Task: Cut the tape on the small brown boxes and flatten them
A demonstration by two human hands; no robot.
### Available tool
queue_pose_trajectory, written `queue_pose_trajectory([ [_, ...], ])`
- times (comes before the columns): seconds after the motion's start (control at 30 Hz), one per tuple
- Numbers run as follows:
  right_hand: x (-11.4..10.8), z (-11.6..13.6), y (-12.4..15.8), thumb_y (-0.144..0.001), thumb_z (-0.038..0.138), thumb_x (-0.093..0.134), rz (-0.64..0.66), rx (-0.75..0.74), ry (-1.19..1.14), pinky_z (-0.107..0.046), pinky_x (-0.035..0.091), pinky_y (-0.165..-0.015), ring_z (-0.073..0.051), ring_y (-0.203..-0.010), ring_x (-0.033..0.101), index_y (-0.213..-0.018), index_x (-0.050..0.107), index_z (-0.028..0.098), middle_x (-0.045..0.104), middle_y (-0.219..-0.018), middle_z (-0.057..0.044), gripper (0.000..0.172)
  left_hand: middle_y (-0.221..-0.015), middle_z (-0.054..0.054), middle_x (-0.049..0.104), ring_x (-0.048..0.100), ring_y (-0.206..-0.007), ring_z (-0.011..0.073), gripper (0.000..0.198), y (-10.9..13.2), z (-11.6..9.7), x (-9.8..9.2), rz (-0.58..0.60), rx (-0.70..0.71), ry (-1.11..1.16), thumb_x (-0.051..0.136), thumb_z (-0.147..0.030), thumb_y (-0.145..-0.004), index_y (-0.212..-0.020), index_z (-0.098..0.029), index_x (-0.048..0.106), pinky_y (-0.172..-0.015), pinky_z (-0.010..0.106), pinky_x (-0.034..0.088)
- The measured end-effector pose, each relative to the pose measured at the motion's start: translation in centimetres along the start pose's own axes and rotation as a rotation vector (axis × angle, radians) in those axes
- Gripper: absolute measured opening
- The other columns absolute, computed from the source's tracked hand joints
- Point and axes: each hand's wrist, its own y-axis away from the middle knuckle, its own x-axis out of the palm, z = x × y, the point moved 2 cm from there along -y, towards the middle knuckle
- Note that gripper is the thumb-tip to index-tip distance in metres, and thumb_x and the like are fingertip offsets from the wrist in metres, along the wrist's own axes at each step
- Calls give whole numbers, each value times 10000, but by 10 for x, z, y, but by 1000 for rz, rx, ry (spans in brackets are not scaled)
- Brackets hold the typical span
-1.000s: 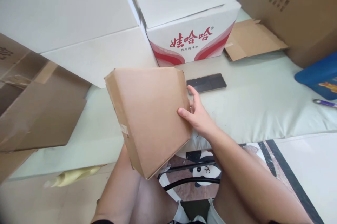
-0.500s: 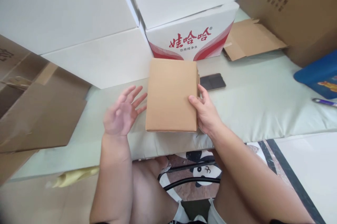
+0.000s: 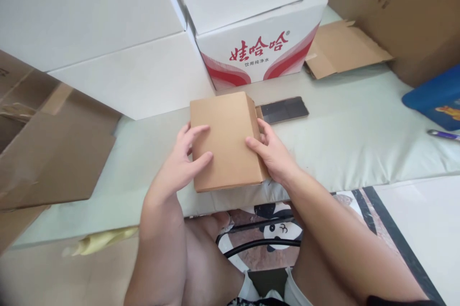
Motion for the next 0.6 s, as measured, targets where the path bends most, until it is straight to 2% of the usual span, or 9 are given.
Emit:
queue_pose_trajectory([
  [0.13,1,-4,1,-620,622,917,35,9,-31,-552,492,-1181,-339,-1303,662,-1529,361,309,691,-1406,-100,1110,-1710,116,138,481,-1481,353,636,1,-9,9,-25,-21,-90,700,-380,-847,-1460,-310,545,-1288,562,337],
  [0.2,1,-6,1,-642,617,907,42,14,-53,-546,486,-1189,-326,-1290,672,-1504,394,318,688,-1414,-86,1047,-1696,122,152,527,-1429,374,647,1,-12,12,-11,-19,-107,720,-402,-840,-1458,-316,550,-1271,593,355],
  [0.4,0,-9,1,-710,591,869,63,37,-43,-529,495,-1182,-306,-1287,675,-1460,473,310,710,-1375,-67,893,-1677,127,168,509,-1420,417,678,-3,-8,15,9,-32,-93,759,-455,-814,-1447,-327,554,-1256,653,340],
  [0.6,-6,8,4,-702,596,860,-44,-71,-3,-511,557,-1088,-323,-1246,694,-1460,475,321,723,-1350,-70,894,-1581,112,357,358,-1529,426,698,-7,1,11,21,-30,-51,764,-533,-804,-1449,-377,546,-1246,655,346],
])
